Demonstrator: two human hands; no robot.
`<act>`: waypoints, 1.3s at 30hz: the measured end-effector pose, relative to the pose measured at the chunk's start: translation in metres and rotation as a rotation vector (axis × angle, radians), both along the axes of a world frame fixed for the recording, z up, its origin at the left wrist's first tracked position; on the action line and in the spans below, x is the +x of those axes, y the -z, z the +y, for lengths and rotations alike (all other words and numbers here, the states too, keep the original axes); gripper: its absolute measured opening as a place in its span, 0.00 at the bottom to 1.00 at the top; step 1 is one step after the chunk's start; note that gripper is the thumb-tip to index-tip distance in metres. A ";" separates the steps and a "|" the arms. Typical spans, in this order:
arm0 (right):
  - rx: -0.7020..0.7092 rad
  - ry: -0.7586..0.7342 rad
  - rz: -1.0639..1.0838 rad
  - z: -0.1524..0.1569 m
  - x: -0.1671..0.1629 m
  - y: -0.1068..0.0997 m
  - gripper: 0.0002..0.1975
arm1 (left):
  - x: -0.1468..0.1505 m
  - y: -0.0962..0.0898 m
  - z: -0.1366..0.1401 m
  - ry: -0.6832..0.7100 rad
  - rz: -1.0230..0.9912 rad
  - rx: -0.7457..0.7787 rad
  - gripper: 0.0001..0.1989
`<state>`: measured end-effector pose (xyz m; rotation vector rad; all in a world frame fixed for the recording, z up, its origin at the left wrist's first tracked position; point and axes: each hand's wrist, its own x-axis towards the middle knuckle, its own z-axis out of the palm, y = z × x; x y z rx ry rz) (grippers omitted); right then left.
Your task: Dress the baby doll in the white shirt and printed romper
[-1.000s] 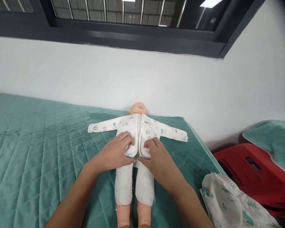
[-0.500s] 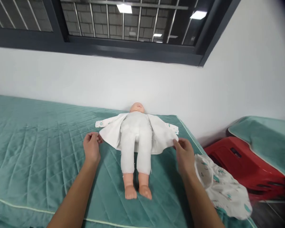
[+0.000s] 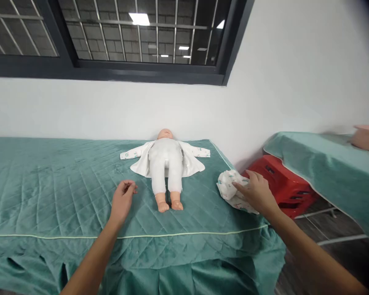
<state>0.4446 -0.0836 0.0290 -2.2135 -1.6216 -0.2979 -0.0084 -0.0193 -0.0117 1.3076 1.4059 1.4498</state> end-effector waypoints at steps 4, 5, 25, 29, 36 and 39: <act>-0.241 -0.058 0.245 0.008 0.014 -0.011 0.26 | 0.010 -0.005 -0.021 0.174 0.010 -0.052 0.15; -0.277 -0.048 0.293 0.011 0.013 -0.016 0.25 | 0.012 -0.008 -0.025 0.214 0.006 -0.061 0.16; -0.502 -1.026 0.307 -0.004 -0.211 -0.218 0.16 | 0.027 -0.185 -0.065 0.589 0.319 0.291 0.07; -0.681 -1.040 0.305 -0.006 -0.222 -0.244 0.19 | 0.005 -0.211 -0.068 0.573 0.142 0.255 0.12; -0.291 -1.107 0.688 -0.013 -0.240 -0.255 0.25 | -0.012 -0.240 -0.066 0.677 -0.030 0.195 0.15; -0.224 -1.104 0.795 -0.009 -0.243 -0.244 0.27 | -0.008 -0.240 -0.068 0.831 0.043 0.027 0.17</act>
